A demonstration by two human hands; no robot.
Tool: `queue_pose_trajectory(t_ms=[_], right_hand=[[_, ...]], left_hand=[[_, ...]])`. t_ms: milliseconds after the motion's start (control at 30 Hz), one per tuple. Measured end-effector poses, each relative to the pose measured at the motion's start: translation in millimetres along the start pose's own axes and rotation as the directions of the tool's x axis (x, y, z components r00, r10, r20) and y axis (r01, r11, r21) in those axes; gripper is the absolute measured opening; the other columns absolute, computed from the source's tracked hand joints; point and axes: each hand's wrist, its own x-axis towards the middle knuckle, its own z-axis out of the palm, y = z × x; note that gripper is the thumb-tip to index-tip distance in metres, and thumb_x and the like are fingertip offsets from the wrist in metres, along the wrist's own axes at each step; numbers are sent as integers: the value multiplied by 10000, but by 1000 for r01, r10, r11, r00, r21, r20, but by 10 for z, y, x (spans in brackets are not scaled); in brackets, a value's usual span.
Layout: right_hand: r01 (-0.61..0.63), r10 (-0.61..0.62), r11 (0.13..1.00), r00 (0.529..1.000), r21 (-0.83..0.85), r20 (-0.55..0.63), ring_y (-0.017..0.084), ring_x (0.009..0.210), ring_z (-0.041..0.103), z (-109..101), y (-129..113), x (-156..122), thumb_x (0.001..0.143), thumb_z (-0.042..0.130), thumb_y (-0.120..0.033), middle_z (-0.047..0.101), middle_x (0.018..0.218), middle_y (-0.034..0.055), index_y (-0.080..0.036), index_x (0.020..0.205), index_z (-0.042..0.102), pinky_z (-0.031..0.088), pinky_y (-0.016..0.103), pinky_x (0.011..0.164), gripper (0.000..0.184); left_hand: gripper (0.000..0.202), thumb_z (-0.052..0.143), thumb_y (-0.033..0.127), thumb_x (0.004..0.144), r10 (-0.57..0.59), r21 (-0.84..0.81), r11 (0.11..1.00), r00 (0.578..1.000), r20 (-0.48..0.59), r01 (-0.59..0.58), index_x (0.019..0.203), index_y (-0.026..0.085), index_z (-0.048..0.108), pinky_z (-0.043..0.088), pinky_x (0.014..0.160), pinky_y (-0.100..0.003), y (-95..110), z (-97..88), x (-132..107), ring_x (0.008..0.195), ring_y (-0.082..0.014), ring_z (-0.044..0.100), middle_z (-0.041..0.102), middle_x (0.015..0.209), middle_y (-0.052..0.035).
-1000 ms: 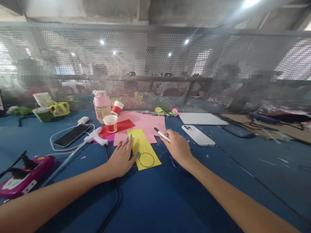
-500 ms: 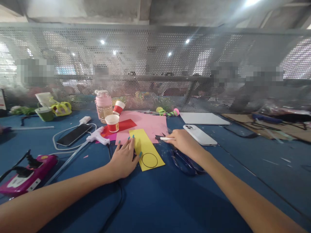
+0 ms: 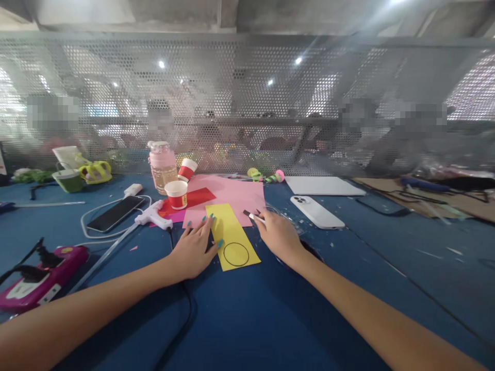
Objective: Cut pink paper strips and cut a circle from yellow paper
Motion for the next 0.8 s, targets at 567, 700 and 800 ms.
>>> queue_pose_trajectory(t_ms=[567, 700, 800], right_hand=[[72, -71, 997, 982, -1, -174, 275, 906, 497, -24, -48, -44, 800, 449, -207, 590, 910, 153, -98, 889, 606, 387, 347, 792, 211], [182, -177, 952, 983, 245, -44, 213, 885, 571, -70, -188, -144, 826, 385, -161, 651, 907, 85, -163, 910, 618, 422, 301, 803, 248], [130, -173, 942, 978, 309, 114, 231, 1034, 553, -41, -356, -264, 820, 384, -157, 607, 1103, 138, -104, 1079, 566, 421, 317, 869, 321]], left_hand=[[577, 314, 339, 817, -26, -64, 998, 997, -69, 22, 1312, 50, 252, 178, 1046, -467, -70, 72, 29, 1307, -282, 205, 294, 1388, -203], [565, 376, 312, 776, -65, -380, 924, 997, -38, 46, 1293, 97, 305, 235, 1039, -460, -51, -2, 62, 1297, -276, 242, 325, 1385, -163], [577, 412, 215, 711, -126, -757, 646, 992, 24, 101, 1279, 148, 338, 314, 1013, -434, 39, -99, 91, 1264, -256, 323, 403, 1350, -100]])
